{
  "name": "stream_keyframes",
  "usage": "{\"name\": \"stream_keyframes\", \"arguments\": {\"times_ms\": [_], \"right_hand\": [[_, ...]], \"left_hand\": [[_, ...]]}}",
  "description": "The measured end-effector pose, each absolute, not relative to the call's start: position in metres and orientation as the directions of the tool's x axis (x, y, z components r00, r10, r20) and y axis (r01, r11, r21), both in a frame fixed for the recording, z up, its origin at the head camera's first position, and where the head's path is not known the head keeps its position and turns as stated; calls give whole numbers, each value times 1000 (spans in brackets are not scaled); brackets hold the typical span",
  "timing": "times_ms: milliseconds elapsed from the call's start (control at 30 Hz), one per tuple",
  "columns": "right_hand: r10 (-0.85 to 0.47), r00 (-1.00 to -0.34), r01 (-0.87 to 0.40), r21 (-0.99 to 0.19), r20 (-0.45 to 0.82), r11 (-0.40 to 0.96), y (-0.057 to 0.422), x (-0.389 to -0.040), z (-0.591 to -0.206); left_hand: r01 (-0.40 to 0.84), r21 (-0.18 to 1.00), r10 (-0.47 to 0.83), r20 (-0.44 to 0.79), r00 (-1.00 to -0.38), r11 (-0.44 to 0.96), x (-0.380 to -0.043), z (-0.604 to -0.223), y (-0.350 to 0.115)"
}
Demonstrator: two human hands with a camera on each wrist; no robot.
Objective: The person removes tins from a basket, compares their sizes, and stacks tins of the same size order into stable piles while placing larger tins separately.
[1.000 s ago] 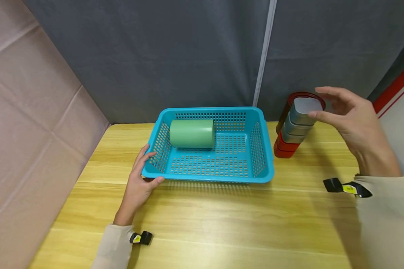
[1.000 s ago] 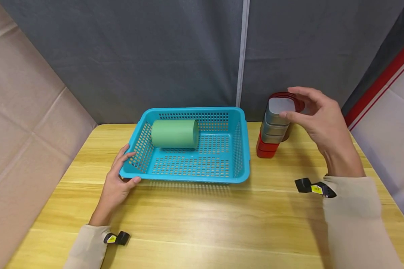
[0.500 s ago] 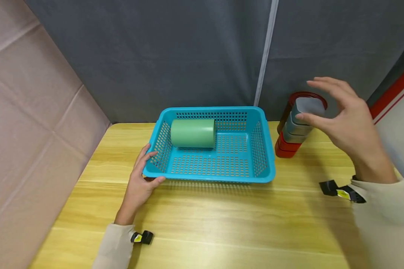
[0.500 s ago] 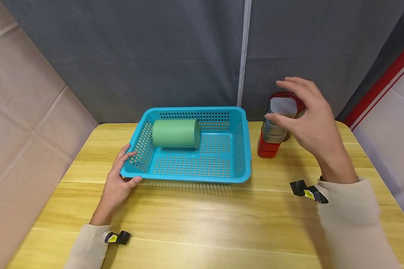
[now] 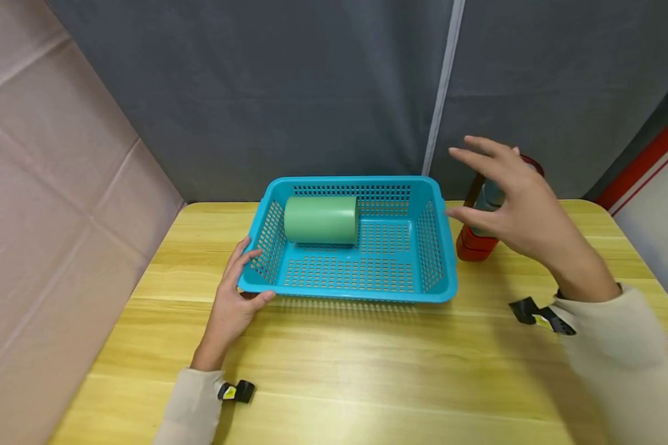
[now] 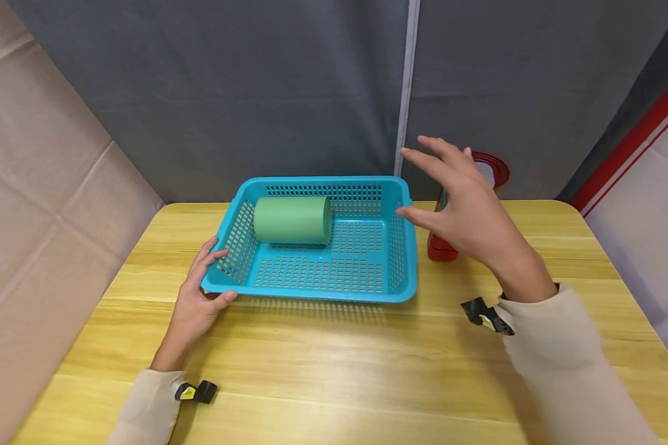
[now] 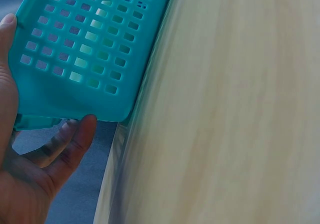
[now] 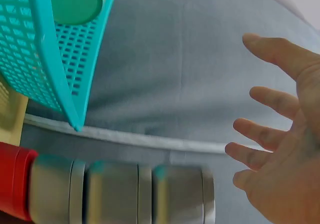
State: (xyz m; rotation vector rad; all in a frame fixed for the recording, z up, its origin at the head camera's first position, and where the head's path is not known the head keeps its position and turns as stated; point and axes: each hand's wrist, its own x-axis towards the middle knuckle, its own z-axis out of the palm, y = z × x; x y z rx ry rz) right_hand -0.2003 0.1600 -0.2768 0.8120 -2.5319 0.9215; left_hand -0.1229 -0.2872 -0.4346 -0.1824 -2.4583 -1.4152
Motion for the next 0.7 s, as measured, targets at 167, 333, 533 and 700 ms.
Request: {"name": "stream_keyframes", "arguments": {"times_ms": [167, 333, 533, 700], "right_hand": [[-522, -710, -699, -384, 472, 604, 137, -206, -278], [-616, -637, -761, -251, 463, 598, 112, -211, -280], [-679, -606, -770, -90, 416, 632, 86, -219, -279], [-723, -604, -771, -16, 336, 637, 65, -221, -276]], "left_hand": [[254, 821, -43, 319, -947, 512, -123, -435, -288], [259, 822, -40, 323, -946, 508, -123, -435, -287], [260, 824, -39, 323, -946, 504, -123, -436, -286], [261, 816, -38, 326, -945, 516, -123, -435, -287]]}}
